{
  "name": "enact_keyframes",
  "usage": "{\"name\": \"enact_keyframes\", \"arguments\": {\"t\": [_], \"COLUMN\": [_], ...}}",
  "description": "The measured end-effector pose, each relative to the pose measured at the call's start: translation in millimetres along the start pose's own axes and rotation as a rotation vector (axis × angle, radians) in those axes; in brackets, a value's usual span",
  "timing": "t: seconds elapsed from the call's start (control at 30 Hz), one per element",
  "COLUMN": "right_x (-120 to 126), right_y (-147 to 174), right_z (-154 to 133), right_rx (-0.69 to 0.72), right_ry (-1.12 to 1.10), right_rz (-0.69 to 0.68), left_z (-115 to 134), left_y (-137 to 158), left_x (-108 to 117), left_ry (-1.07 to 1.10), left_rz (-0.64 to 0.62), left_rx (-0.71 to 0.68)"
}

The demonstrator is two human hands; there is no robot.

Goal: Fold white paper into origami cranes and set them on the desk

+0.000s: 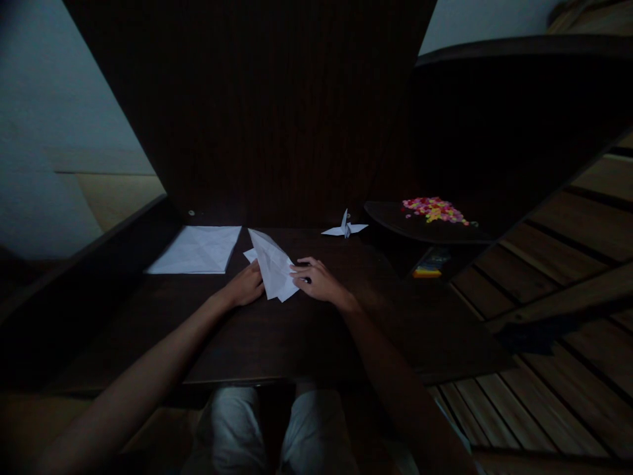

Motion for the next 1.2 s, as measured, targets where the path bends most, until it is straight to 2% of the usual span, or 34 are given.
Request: {"name": "enact_keyframes", "arguments": {"t": [0.1,0.2,0.3,0.4,0.47,0.53,0.6,0.7,0.83,1.07,1.2], "right_x": [4.9,13.8,21.5,24.5,26.3,26.5,24.6,20.0,13.5,7.1,6.0], "right_y": [-0.4,2.5,7.2,8.6,9.3,9.1,9.0,11.3,9.6,5.7,3.0], "right_z": [2.7,7.4,8.1,-4.1,-7.2,-2.1,9.8,31.5,41.3,35.0,27.2], "right_rx": [-0.029,-0.117,-0.18,-0.051,-0.046,-0.14,-0.299,-0.53,-0.525,-0.484,-0.414], "right_ry": [0.009,-0.013,-0.068,-0.145,-0.143,-0.116,-0.08,-0.087,-0.161,-0.141,-0.158], "right_rz": [0.094,0.191,0.216,0.191,0.237,0.298,0.329,0.314,0.236,0.157,0.135], "left_z": [-2.1,-3.8,-6.8,-9.3,-8.7,-5.9,-2.3,2.5,6.0,10.8,11.4], "left_y": [0.3,-0.2,-0.8,-1.3,-1.4,-1.3,-1.0,-0.5,0.1,1.1,0.9], "left_x": [0.4,-0.9,-2.7,-4.7,-5.2,-5.0,-4.8,-4.2,-1.9,-0.4,-0.3], "left_ry": [0.002,0.007,0.038,0.066,0.08,0.089,0.09,0.09,0.119,0.123,0.121], "left_rz": [0.0,-0.026,-0.044,-0.057,-0.069,-0.093,-0.133,-0.189,-0.183,-0.169,-0.164], "left_rx": [0.024,0.057,0.093,0.11,0.099,0.077,0.062,0.052,0.045,0.015,0.019]}}
Point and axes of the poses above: each hand's wrist, its own y-axis away from the middle knuckle, its own x-axis out of the back of the hand, z = x × y, the point moved 6 cm from there along -y, towards the middle knuckle, and after that the axes turned 13 degrees about -z, right-handed, at the moved point
